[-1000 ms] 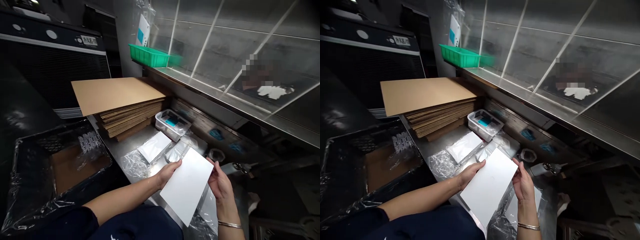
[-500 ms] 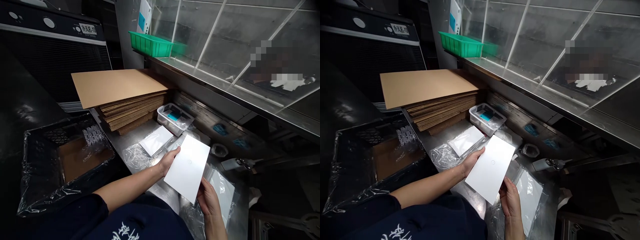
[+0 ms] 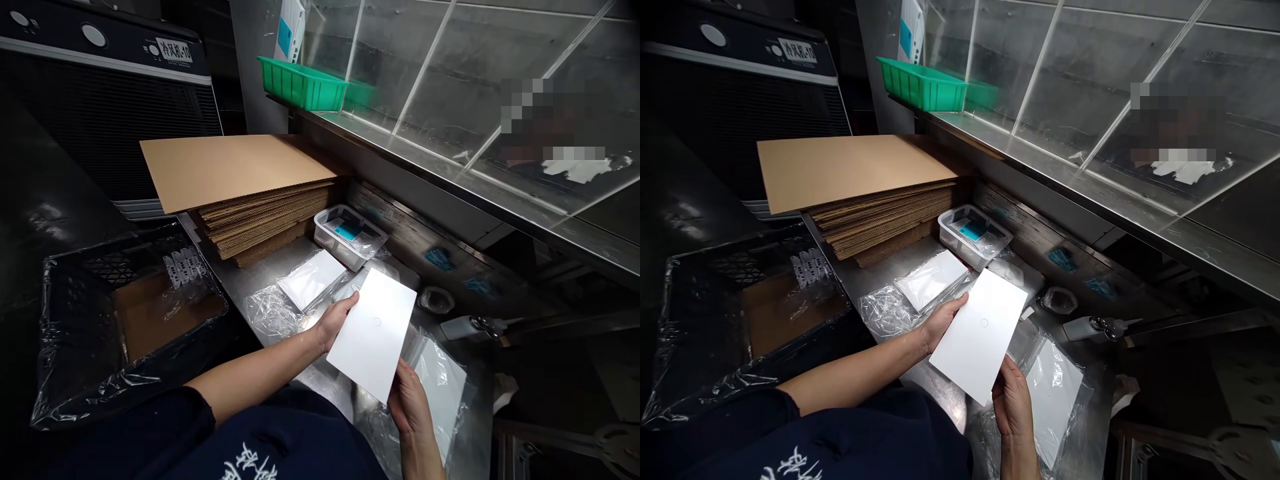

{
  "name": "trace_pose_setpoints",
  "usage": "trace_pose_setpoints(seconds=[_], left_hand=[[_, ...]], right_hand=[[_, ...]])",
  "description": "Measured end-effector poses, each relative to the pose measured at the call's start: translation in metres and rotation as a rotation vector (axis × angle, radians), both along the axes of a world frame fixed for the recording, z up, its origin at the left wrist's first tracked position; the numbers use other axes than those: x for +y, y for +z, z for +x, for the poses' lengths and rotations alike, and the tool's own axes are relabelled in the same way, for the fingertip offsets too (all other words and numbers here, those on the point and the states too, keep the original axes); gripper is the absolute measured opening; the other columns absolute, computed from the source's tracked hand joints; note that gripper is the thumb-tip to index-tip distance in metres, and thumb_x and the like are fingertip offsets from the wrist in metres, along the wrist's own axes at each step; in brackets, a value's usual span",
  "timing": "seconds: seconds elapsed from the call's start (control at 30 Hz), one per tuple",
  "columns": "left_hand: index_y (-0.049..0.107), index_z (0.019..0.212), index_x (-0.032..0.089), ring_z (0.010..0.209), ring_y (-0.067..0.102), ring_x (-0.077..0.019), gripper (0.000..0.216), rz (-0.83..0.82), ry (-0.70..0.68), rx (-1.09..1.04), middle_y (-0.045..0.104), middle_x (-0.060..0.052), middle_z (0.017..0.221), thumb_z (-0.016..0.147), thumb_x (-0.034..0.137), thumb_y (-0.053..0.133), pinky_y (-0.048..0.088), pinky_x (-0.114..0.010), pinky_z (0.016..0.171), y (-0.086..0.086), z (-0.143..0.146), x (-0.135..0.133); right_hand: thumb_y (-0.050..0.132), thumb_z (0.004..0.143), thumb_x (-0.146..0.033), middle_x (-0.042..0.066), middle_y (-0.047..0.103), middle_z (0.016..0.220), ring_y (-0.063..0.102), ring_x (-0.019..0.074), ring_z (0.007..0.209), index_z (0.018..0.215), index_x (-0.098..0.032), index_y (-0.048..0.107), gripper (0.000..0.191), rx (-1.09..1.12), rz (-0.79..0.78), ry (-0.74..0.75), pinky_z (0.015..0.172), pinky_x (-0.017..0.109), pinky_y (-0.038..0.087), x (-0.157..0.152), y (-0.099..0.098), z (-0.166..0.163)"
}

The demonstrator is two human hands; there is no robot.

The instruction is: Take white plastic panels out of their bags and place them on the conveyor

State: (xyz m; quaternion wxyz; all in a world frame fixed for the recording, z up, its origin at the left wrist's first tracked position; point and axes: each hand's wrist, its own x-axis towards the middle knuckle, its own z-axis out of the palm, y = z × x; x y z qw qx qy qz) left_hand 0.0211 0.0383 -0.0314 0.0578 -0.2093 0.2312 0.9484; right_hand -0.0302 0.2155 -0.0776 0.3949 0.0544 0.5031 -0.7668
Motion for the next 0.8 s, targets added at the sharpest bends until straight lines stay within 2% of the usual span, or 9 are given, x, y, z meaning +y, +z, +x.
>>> trace_pose_setpoints(seconds=[0.3, 0.57, 0.73, 0.8], left_hand=[[0.06, 0.1, 0.003, 0.066, 0.063, -0.0248, 0.058, -0.015, 0.017, -0.02, 0.067, -0.015, 0.076, 0.084, 0.055, 0.039, 0.047, -0.036, 0.069, 0.002, -0.001, -0.001], [0.058, 0.104, 0.007, 0.066, 0.063, -0.0233, 0.052, -0.066, 0.07, -0.042, 0.068, -0.013, 0.08, 0.086, 0.052, 0.038, 0.049, -0.036, 0.068, -0.001, -0.005, -0.005], [0.056, 0.108, 0.006, 0.072, 0.063, -0.0231, 0.053, -0.168, 0.154, -0.065, 0.068, -0.014, 0.084, 0.087, 0.05, 0.038, 0.049, -0.033, 0.067, -0.003, -0.006, -0.001], [0.054, 0.115, 0.008, 0.081, 0.063, -0.0242, 0.056, -0.263, 0.178, -0.034, 0.067, -0.014, 0.094, 0.085, 0.054, 0.041, 0.048, -0.033, 0.071, 0.001, -0.002, 0.007]], right_hand=[[0.075, 0.065, -0.022, 0.002, 0.07, 0.096, 0.064, 0.0213, 0.087, 0.099, -0.019, 0.068, 0.035, 0.003, -0.005, 0.045, 0.071, 0.028, 0.052, 0.0, -0.003, 0.004], [0.077, 0.063, -0.025, 0.003, 0.071, 0.087, 0.064, 0.0183, 0.08, 0.092, -0.016, 0.068, 0.032, 0.007, 0.008, 0.02, 0.066, 0.024, 0.051, 0.004, -0.008, 0.001], [0.072, 0.068, -0.042, 0.001, 0.07, 0.089, 0.064, 0.0163, 0.075, 0.095, -0.02, 0.064, 0.035, -0.07, 0.04, -0.095, 0.063, 0.027, 0.053, -0.001, -0.004, 0.003], [0.067, 0.07, -0.052, 0.0, 0.069, 0.081, 0.063, 0.015, 0.063, 0.097, -0.022, 0.061, 0.04, -0.087, 0.074, -0.119, 0.05, 0.024, 0.05, -0.009, -0.003, 0.009]])
